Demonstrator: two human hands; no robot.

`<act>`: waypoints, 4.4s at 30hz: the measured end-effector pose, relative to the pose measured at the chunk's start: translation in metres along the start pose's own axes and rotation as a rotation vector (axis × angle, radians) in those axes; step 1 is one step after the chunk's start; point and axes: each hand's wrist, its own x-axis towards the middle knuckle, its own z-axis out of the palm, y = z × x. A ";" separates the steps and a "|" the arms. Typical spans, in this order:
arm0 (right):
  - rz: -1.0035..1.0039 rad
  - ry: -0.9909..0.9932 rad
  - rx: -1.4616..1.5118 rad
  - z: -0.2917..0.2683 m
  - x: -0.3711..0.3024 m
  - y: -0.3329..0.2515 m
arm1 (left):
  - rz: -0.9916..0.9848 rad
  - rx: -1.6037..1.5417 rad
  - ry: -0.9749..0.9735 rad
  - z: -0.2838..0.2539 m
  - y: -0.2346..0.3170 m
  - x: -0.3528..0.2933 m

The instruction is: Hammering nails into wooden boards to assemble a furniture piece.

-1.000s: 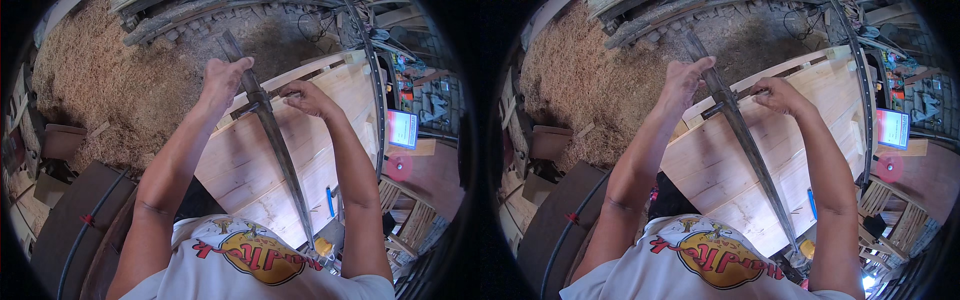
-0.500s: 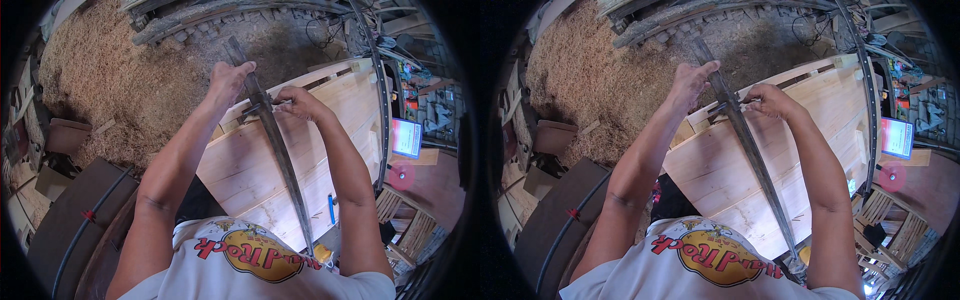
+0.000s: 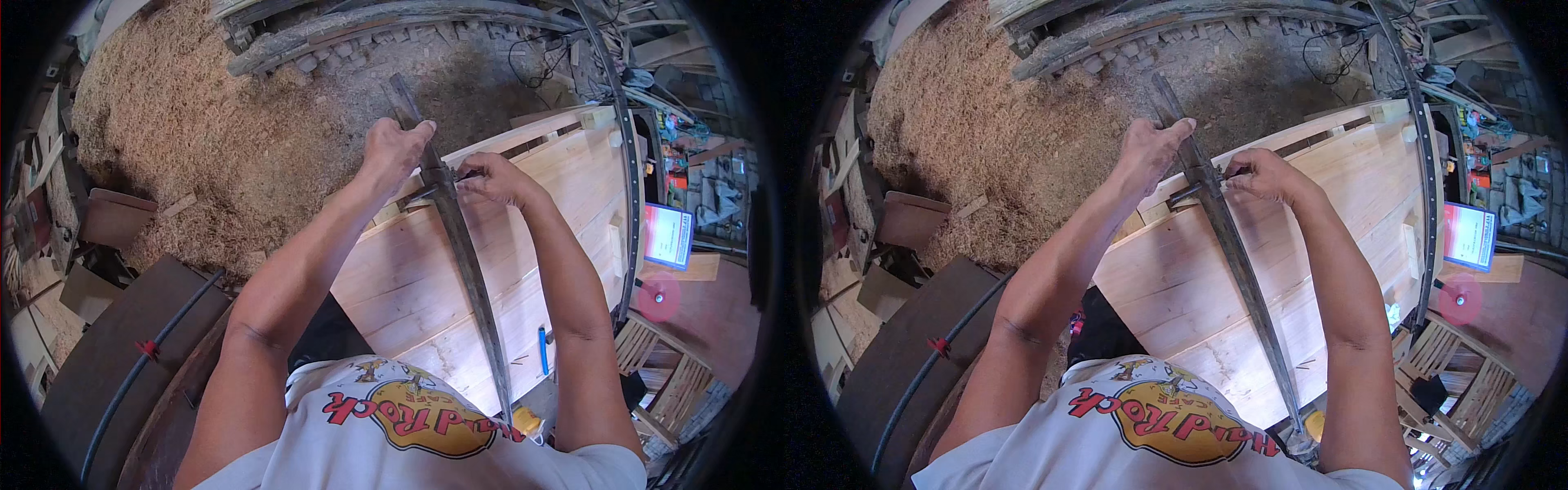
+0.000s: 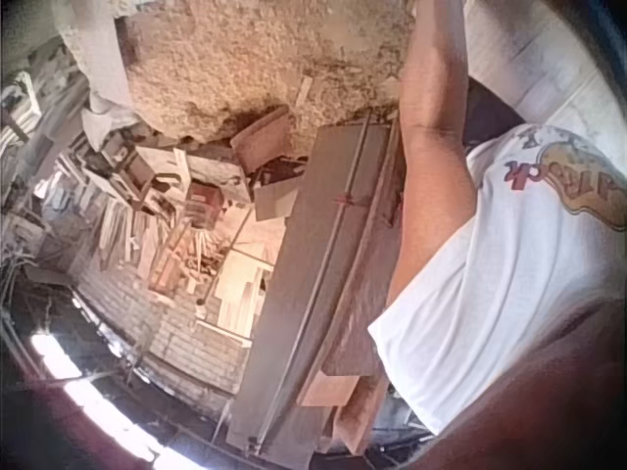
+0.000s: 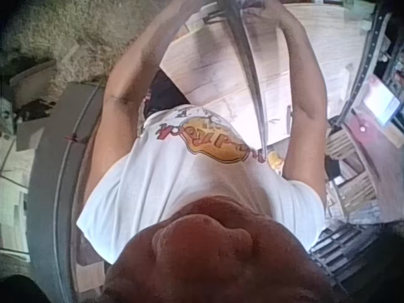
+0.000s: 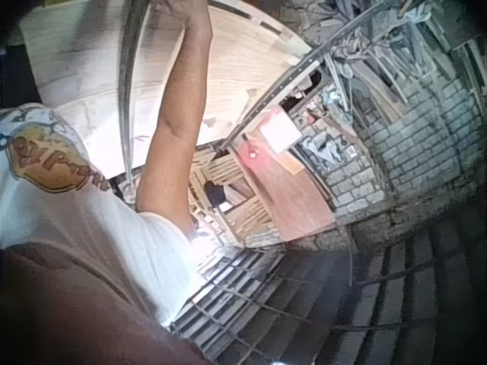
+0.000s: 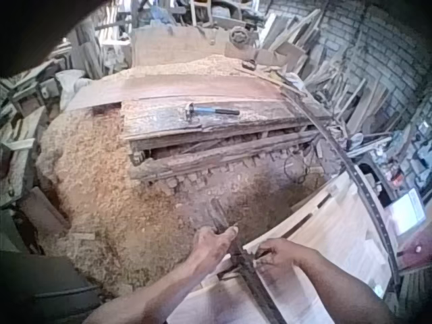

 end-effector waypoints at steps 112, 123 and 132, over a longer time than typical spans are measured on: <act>0.956 1.613 1.045 0.769 -0.735 0.316 | 1.343 1.183 -1.054 0.427 -0.320 -0.558; 0.848 1.379 1.046 0.728 -0.675 0.372 | 1.260 1.208 -1.132 0.428 -0.319 -0.560; 1.085 1.075 1.170 0.750 -0.559 0.342 | 1.285 1.208 -1.248 0.432 -0.313 -0.564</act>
